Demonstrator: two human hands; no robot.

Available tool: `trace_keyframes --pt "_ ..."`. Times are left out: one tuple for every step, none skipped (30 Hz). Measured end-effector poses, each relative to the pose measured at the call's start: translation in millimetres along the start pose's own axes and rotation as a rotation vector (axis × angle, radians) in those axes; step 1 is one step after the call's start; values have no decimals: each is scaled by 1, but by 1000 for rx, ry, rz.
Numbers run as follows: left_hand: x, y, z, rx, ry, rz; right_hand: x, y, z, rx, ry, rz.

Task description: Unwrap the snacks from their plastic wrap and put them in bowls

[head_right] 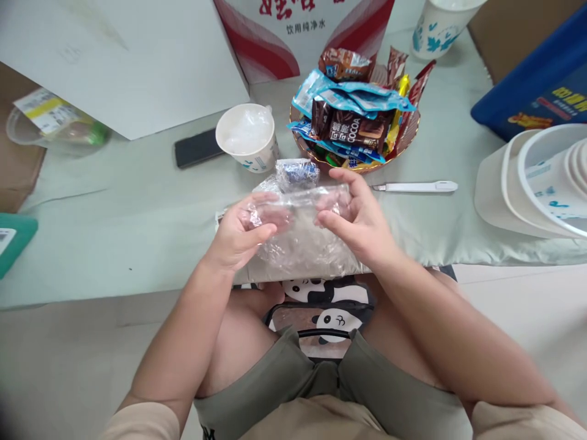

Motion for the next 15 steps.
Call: trace_keyframes --pt "-1 0 0 -4 20 18 5 1 4 38 -28 -43" --pt "-3 0 1 0 33 39 11 2 7 76 -74 -89" --pt "-3 0 2 4 34 52 15 2 11 104 -123 -122" --pt "-2 0 2 -7 30 44 17 2 12 114 -160 -136" --pt "0 0 0 -31 30 17 16 2 11 102 -170 -125" --pt "4 -1 -3 -67 45 -22 13 3 8 75 -154 -99" --pt "6 -1 -6 -98 75 -57 9 3 5 49 -128 -73" --pt "7 -2 -8 -121 111 -76 7 3 4 31 -112 -65" --pt "6 -2 -10 -130 144 -67 8 3 4 28 -119 -78" --pt "2 -3 -10 -130 165 -39 10 2 6 34 -151 -103" --pt "-1 -3 -10 -125 172 -2 12 2 8 48 -197 -129" --pt "-5 -3 -10 -121 171 33 14 1 11 64 -238 -148" --pt "-8 -3 -10 -119 167 62 14 0 13 78 -258 -157" --pt "-10 -4 -10 -122 162 80 13 -1 14 88 -249 -155" --pt "-10 -4 -9 -129 151 87 11 -3 15 92 -212 -148"
Point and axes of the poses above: each hand's wrist, its own y-axis towards the middle knuckle, its own x-axis out of the palm, z = x × y, the point moved 10 cm from there along y, towards the middle knuckle, and after that the axes turned 13 degrees about x, right-handed, at the moved point
